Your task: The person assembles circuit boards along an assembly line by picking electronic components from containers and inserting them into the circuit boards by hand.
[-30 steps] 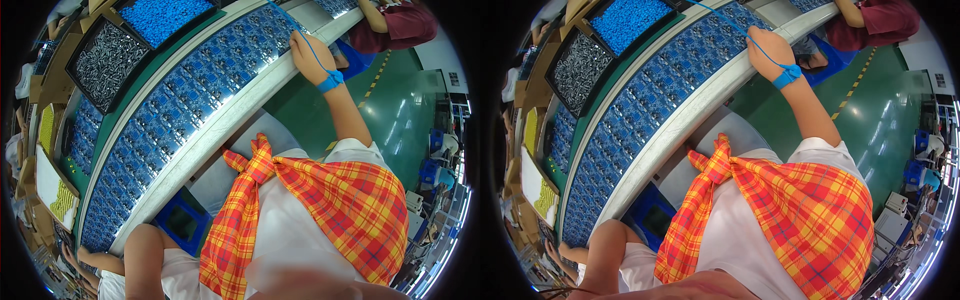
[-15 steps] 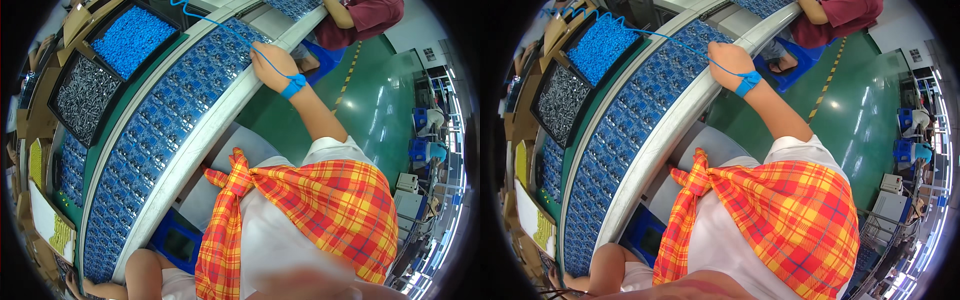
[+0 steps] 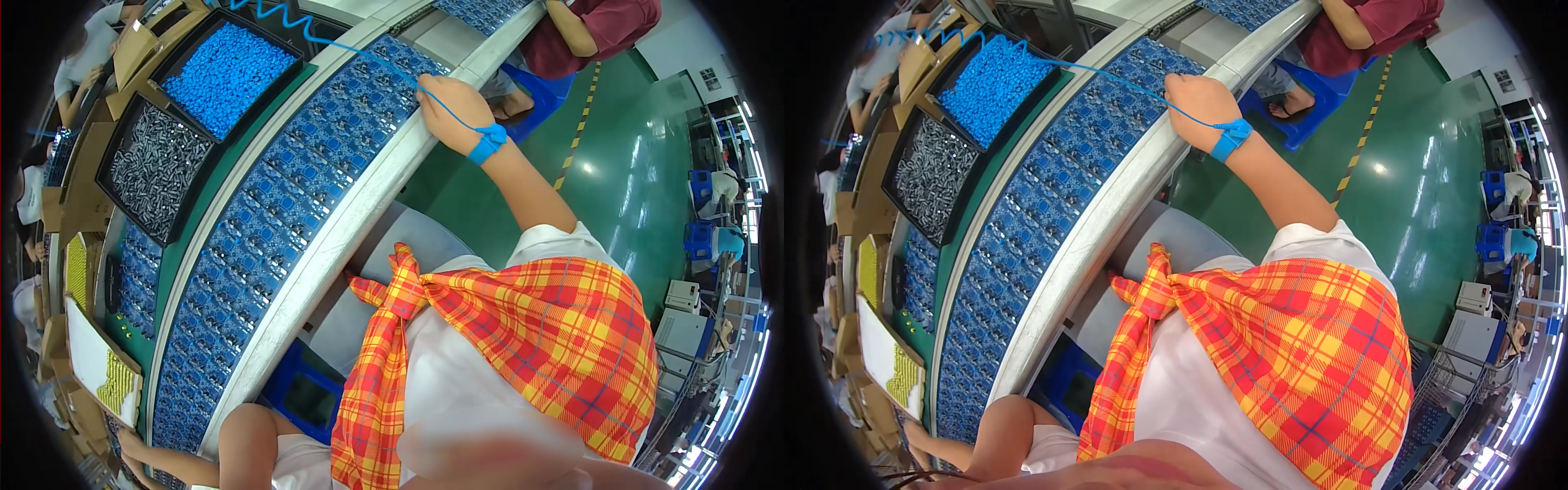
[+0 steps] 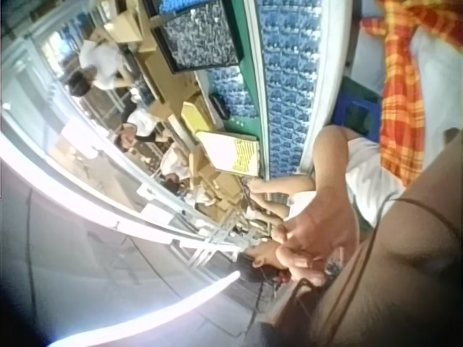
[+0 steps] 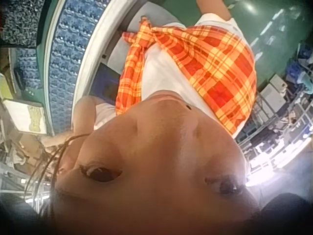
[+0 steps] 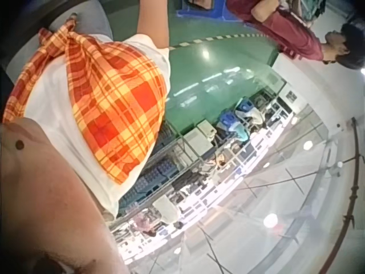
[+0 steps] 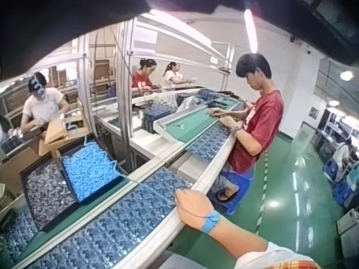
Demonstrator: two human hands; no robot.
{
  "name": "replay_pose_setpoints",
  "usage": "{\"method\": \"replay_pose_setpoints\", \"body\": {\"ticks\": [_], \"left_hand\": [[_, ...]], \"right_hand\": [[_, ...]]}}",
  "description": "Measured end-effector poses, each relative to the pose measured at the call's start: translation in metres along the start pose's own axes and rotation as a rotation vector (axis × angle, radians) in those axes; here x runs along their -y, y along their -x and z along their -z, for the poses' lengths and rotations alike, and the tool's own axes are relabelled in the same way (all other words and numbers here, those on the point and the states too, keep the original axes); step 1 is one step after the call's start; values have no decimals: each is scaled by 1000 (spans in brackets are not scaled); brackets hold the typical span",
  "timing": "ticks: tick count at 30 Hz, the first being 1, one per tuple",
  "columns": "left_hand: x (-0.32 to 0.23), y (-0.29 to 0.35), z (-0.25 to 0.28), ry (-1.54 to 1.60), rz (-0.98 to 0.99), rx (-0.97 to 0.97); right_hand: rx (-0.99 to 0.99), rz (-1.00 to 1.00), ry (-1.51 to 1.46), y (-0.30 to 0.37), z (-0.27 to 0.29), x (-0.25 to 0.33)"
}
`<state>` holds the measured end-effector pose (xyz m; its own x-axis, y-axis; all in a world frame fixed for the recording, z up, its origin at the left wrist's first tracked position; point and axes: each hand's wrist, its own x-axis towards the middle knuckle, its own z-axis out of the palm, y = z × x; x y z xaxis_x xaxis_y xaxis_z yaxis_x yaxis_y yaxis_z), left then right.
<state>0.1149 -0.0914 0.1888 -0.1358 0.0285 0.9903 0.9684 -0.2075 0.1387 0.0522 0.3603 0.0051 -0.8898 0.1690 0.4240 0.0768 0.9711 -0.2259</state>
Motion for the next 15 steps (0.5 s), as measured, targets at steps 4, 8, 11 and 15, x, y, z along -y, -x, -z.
{"method": "replay_pose_setpoints", "body": {"ticks": [4,8,11,15], "left_hand": [[0,-1,4,65,4,15],[-2,-2,7,33,2,41],[-4,-2,9,-3,-25,19],[-5,-2,11,14,-5,26]], "right_hand": [[25,-19,14,-1,1,0],[14,-8,-13,-2,-2,1],[13,-6,-13,-2,0,2],[18,-5,-15,-2,0,2]]}}
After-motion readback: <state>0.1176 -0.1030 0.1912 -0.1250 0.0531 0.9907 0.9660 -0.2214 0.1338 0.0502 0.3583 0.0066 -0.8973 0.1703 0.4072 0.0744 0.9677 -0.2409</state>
